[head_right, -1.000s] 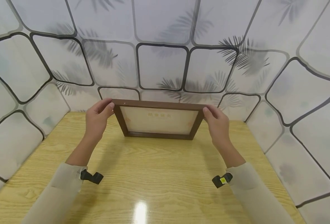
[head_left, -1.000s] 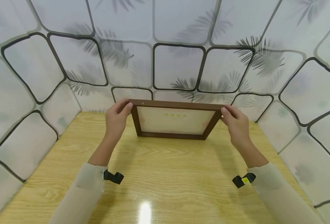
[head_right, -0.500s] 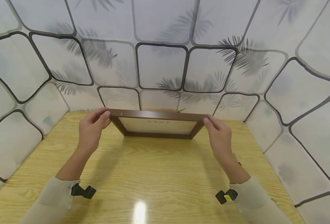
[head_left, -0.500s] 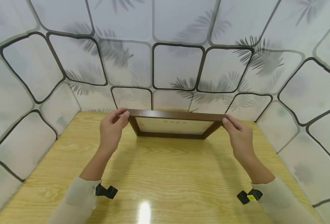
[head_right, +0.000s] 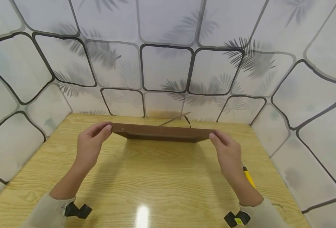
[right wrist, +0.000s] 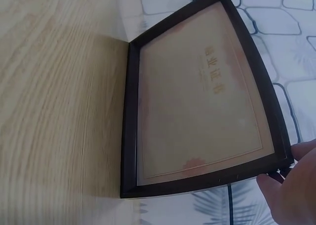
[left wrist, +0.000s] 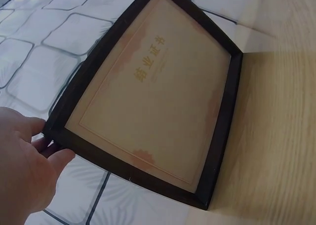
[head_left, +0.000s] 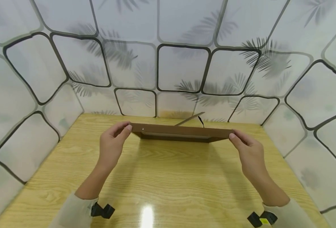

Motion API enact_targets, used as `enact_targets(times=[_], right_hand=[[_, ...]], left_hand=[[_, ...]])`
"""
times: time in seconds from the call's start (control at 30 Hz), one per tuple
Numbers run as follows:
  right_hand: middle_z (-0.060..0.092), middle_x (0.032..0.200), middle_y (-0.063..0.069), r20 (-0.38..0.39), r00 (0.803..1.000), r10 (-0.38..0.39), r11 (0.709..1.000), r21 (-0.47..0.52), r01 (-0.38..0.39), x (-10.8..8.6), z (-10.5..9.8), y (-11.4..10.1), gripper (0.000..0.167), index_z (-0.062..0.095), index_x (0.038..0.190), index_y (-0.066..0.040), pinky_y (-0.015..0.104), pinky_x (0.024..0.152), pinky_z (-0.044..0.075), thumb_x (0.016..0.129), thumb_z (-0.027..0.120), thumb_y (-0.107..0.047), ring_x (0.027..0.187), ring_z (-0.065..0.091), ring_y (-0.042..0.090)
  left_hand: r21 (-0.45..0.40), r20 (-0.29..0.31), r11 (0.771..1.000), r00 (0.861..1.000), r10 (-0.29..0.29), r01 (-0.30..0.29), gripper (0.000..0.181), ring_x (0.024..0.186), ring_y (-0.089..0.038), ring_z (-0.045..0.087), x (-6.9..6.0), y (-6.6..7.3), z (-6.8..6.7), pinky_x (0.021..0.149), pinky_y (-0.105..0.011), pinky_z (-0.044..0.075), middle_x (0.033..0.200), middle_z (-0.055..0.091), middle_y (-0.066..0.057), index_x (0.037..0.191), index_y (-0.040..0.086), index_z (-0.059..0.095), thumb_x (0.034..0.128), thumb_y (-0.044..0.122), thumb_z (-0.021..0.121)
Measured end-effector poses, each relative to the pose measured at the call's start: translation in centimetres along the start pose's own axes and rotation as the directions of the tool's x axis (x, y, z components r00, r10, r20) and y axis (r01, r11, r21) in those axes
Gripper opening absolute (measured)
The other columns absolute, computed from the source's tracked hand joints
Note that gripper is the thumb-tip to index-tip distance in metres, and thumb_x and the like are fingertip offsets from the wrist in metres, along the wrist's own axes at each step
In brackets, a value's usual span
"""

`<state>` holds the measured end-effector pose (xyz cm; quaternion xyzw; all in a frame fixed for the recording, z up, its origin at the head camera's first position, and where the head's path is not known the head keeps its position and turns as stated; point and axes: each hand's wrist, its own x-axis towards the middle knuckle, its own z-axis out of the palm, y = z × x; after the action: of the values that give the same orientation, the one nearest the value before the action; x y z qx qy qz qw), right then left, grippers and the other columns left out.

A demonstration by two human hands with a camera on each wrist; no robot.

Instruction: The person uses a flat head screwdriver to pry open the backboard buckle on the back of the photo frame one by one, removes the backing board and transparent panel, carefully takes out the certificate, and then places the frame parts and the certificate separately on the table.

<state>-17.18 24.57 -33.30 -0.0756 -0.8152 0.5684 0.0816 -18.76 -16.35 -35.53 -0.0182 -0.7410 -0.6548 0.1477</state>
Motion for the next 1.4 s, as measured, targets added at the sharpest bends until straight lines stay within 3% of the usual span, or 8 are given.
enact_targets(times=[0.37,0.6,1.1,1.23,1.4], right_hand=[[0.051,0.151,0.009,0.03,0.999,0.015,1.0,-0.027,-0.014,-2.2,-0.5,1.3,0.067,0.053,0.147,-0.01,0.006,0.092,0.044,0.095,0.064,-0.05,0.142,0.045,0.023],[0.057,0.146,0.003,-0.011,0.999,0.046,0.998,-0.031,-0.046,-2.6,-0.6,2.5,0.063,0.056,0.145,-0.011,0.004,0.09,0.045,0.095,0.066,-0.048,0.136,0.051,0.012],[0.048,0.153,0.014,0.044,0.994,0.105,0.991,0.076,-0.108,-3.5,0.2,3.8,0.066,0.05,0.148,-0.005,0.004,0.093,0.043,0.097,0.065,-0.044,0.144,0.042,0.023],[0.043,0.157,0.013,0.076,0.99,0.116,0.991,0.059,-0.121,-3.6,0.3,4.1,0.068,0.047,0.151,-0.007,0.01,0.101,0.042,0.098,0.061,-0.047,0.147,0.037,0.025],[0.043,0.158,0.008,0.101,0.986,0.13,0.991,0.009,-0.131,-3.6,0.3,4.9,0.068,0.045,0.152,-0.009,0.03,0.115,0.037,0.099,0.057,-0.05,0.147,0.037,0.023]], left_hand=[[0.065,-0.013,0.996,0.998,-0.058,0.059,0.037,0.094,-0.008,0.061,-2.7,-0.4,-0.3,0.074,-0.018,0.049,0.116,0.073,0.001,0.122,0.013,0.074,0.0959,0.039,0.069],[0.042,0.012,0.993,0.994,-0.11,0.109,0.039,0.106,-0.005,0.067,-4.3,-1.2,0.4,0.089,-0.015,0.053,0.126,0.07,-0.005,0.128,0.014,0.07,0.0966,0.037,0.068],[-0.02,0.027,0.983,0.983,-0.18,0.181,0.047,0.119,-0.003,0.062,-5.7,-3.0,0.8,0.094,-0.015,0.051,0.139,0.063,-0.002,0.136,0.014,0.065,0.0954,0.038,0.07],[-0.006,0.048,0.977,0.976,-0.214,0.214,0.049,0.127,-0.009,0.059,-5.8,-3.3,0.9,0.094,-0.012,0.05,0.143,0.06,0.0,0.137,0.016,0.064,0.0949,0.041,0.07],[0.007,0.082,0.97,0.966,-0.245,0.245,0.053,0.132,-0.015,0.056,-6.0,-3.8,1.0,0.094,-0.012,0.049,0.144,0.059,-0.001,0.139,0.015,0.062,0.0943,0.043,0.069]])
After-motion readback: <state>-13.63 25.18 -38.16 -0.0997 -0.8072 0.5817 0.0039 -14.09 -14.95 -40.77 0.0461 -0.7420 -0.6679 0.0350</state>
